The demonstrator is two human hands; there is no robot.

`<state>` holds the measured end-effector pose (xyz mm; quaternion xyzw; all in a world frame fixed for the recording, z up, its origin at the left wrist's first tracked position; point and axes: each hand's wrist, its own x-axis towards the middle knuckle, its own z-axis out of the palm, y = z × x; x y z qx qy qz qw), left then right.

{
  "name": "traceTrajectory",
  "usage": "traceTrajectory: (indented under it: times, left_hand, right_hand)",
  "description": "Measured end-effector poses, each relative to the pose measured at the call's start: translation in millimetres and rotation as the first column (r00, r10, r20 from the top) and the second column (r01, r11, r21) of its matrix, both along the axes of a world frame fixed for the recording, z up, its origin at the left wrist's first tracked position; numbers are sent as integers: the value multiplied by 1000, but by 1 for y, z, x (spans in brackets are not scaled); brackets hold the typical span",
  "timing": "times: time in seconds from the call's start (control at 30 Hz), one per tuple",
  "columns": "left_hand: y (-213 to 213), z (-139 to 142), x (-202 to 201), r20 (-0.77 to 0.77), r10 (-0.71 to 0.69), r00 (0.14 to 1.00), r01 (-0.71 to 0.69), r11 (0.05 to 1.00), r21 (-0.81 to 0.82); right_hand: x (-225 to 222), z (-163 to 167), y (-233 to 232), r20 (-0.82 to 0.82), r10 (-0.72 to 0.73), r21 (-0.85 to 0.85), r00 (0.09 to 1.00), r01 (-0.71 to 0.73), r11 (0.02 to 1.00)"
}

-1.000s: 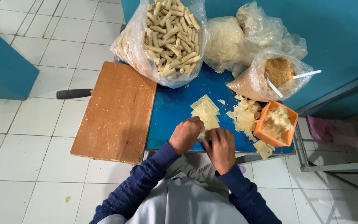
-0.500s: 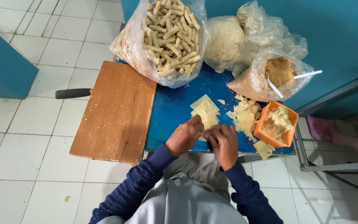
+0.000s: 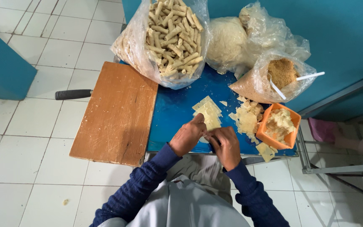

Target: The person sits at a small table and handles thin flat pastry sheets, stacking and folding them by hand. They scoop a brown granular filling from a plastic bag with a spoon onto the sheets and occasionally reach into a large bag of rolled tube-shaped snacks, arranging items on the table.

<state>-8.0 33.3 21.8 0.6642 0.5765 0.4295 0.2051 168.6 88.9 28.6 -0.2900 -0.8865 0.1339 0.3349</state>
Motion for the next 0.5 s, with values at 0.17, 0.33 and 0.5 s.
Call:
traceTrajectory:
  times: [0.17,0.33,0.5]
  left_hand:
    - [-8,6,1,-52,-17,999,18,999,34]
    - [-6,-1,3,-115,11,993,7,989,150]
    - [-4,-7,4,-121,41,992,-26,992,125]
  right_hand:
    - [-1,1,6,30,-41,-55,999,43,998]
    - [1,4,0,-15,-8,-16,1000,8,1000]
    - [-1,1,-5,20,-28,141,999,25,990]
